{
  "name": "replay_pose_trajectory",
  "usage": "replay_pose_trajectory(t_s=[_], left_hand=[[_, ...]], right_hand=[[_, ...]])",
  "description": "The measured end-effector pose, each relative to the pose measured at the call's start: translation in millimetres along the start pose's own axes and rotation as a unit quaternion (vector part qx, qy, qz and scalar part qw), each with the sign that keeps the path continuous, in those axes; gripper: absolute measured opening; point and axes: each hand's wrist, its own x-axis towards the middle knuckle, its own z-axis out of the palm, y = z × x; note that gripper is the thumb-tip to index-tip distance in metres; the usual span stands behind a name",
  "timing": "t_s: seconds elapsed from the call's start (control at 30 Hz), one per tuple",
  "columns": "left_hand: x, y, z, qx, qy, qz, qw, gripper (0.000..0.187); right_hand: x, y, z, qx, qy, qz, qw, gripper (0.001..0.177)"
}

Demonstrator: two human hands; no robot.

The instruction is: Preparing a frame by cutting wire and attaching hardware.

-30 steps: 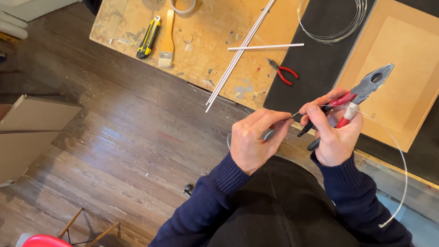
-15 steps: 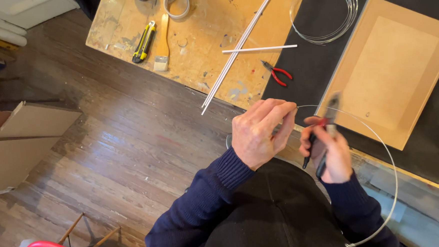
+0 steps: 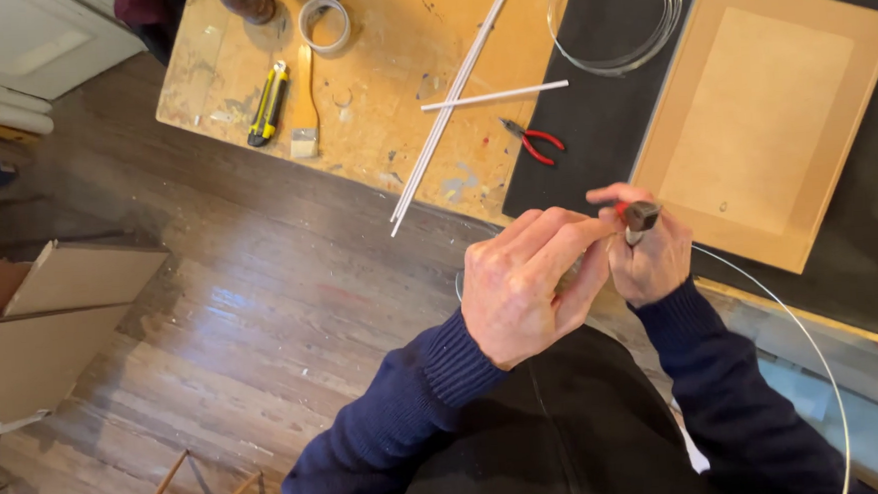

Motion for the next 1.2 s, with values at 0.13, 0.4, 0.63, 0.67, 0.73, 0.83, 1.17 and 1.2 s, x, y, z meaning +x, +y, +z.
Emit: replay_pose_trajectory(t_s=[0.13, 0.4, 0.63, 0.67, 0.73, 0.83, 1.17, 1.2], left_hand=[[-1.7, 7.1, 1.2, -0.014, -0.006, 0.000, 1.000, 0.019], [-1.6, 16.9, -0.4, -0.040, -0.024, -0.016, 0.999, 0.019], [-6.0, 17.2, 2.9, -0.052, -0.016, -0.013, 0.998, 0.020], [-6.4, 17.0, 3.3, -0.053, -0.013, -0.012, 0.998, 0.020], [-7.2, 16.9, 3.0, -0.053, -0.012, -0.011, 0.998, 0.020], [-7.9, 17.7, 1.2, -0.057, -0.010, -0.003, 0.998, 0.021], [-7.9, 18.7, -1.5, -0.074, 0.005, 0.003, 0.997, 0.025], [-8.2, 18.9, -1.6, -0.075, 0.004, 0.002, 0.997, 0.025]], right_hand=[[9.3, -5.3, -4.5, -0.002, 0.035, -0.031, 0.999, 0.018], [25.5, -12.0, -13.4, 0.029, 0.076, -0.104, 0.991, 0.020], [27.0, -9.8, -13.6, 0.010, 0.092, -0.113, 0.989, 0.022], [27.2, -8.5, -12.9, 0.007, 0.093, -0.115, 0.989, 0.023], [27.8, -7.0, -11.9, 0.004, 0.096, -0.117, 0.989, 0.023], [27.6, -8.2, -12.4, 0.005, 0.099, -0.117, 0.988, 0.023], [28.4, -19.8, -15.5, -0.013, 0.108, -0.124, 0.986, 0.024], [28.1, -20.4, -15.4, -0.014, 0.108, -0.123, 0.986, 0.025]])
